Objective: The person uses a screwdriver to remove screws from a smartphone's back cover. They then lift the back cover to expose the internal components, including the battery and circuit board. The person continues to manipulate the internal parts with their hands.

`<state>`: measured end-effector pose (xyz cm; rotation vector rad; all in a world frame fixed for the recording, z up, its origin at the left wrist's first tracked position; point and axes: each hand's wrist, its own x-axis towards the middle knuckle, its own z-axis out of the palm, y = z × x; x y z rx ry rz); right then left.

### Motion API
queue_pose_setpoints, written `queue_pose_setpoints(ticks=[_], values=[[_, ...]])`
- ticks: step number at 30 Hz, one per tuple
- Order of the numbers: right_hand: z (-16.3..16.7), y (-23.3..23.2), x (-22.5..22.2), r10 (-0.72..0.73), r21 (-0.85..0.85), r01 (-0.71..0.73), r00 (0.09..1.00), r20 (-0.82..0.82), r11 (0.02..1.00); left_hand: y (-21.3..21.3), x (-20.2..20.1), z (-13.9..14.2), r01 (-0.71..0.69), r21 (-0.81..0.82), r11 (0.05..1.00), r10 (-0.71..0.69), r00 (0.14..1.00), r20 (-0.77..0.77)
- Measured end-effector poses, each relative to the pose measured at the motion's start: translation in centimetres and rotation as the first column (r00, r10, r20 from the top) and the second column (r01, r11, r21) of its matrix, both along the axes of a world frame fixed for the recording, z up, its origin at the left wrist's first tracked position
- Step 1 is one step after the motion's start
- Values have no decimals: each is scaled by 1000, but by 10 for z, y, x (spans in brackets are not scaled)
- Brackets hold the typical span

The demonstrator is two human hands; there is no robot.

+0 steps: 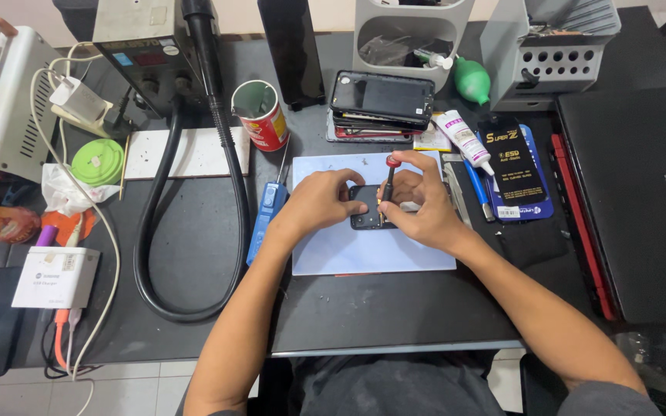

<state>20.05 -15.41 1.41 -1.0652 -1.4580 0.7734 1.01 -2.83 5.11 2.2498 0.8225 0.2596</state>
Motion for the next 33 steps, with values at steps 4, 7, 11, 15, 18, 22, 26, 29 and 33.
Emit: queue_pose_setpoints(ticks=[4, 7, 11, 15, 18, 22, 26, 29, 33], values=[[-1, 1, -1, -10, -8, 10, 1000, -10, 1000, 0, 0, 0, 13, 19, 1000, -13, 1000, 1], [-1, 2, 0, -8, -21, 8, 1000, -17, 1000, 1, 0, 1, 20, 36, 999, -21, 999, 25], [-2, 2, 0, -6, -30, 6, 1000, -6, 1000, 1, 0, 0, 15, 7, 1000, -16, 1000, 24], [-1, 1, -1, -7, 63, 2, 998, 70, 998, 2, 0, 1, 23, -2, 1000, -23, 999, 25], [0, 1, -1, -56, 218, -4, 962, 269, 976, 2, 0, 1, 32, -2, 999, -32, 999, 24], [2, 2, -2, -89, 346, -44, 929, 360, 937, 2, -1, 0, 19, -17, 1000, -18, 1000, 17], [3, 3, -1, -105, 331, -28, 921, 375, 943, 3, 0, -3, 18, -7, 1000, -18, 999, 37], [6, 0, -2, -108, 303, -10, 923, 369, 953, 4, 0, -6, 22, 11, 1000, -22, 999, 38], [12, -6, 0, 121, 228, -178, 962, 244, 957, 5, 0, -9, 14, -12, 1000, -13, 999, 43]])
